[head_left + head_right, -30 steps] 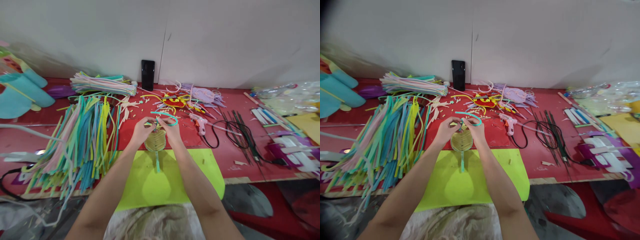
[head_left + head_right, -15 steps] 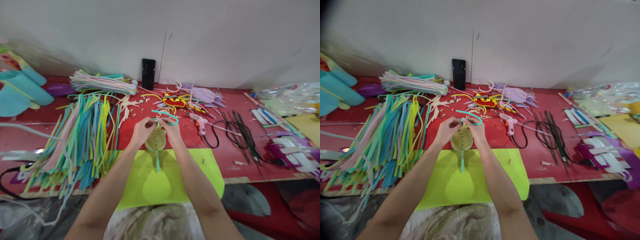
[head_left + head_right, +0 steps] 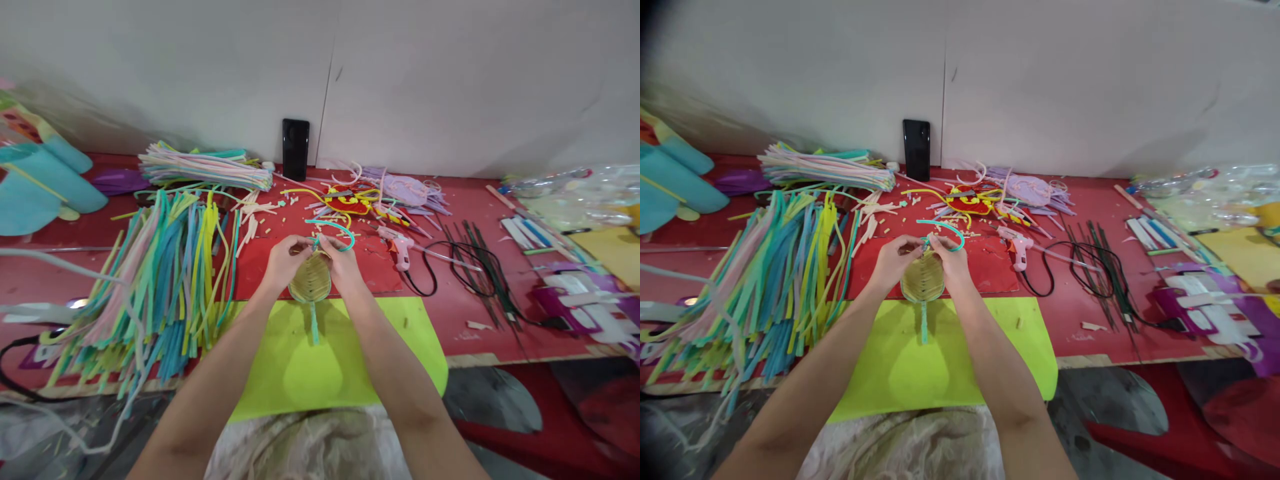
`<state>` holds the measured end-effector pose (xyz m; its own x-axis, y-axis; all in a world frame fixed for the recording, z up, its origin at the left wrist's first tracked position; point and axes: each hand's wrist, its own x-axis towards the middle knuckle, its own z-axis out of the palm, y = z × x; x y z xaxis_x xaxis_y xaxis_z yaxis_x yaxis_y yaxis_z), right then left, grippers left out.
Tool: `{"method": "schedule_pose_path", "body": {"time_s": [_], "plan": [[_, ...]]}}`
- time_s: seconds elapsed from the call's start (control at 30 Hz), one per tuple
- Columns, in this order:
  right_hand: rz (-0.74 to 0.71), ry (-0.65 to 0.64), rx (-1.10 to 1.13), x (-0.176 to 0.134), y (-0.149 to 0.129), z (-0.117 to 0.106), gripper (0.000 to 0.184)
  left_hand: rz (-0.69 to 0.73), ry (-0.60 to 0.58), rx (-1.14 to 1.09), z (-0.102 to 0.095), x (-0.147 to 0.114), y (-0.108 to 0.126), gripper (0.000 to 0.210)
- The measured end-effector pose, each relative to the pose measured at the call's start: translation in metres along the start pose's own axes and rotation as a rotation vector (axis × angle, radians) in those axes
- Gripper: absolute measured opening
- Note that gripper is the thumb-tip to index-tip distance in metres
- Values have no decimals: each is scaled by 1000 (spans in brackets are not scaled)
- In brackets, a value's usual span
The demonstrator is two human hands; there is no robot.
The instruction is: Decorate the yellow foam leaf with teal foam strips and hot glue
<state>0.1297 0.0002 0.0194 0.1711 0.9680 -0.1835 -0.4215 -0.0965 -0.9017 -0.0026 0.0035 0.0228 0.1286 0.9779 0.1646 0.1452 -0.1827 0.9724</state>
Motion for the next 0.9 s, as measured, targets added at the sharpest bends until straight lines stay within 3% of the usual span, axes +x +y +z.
{"method": "schedule_pose_path", "body": {"time_s": [0.3, 0.9], "plan": [[-223, -10, -319, -2, -1, -4, 29, 127, 31, 183, -3, -2, 5, 16], [-392, -95, -604, -6, -13, -7, 19, 288, -171, 365, -15, 4, 3, 10]]}}
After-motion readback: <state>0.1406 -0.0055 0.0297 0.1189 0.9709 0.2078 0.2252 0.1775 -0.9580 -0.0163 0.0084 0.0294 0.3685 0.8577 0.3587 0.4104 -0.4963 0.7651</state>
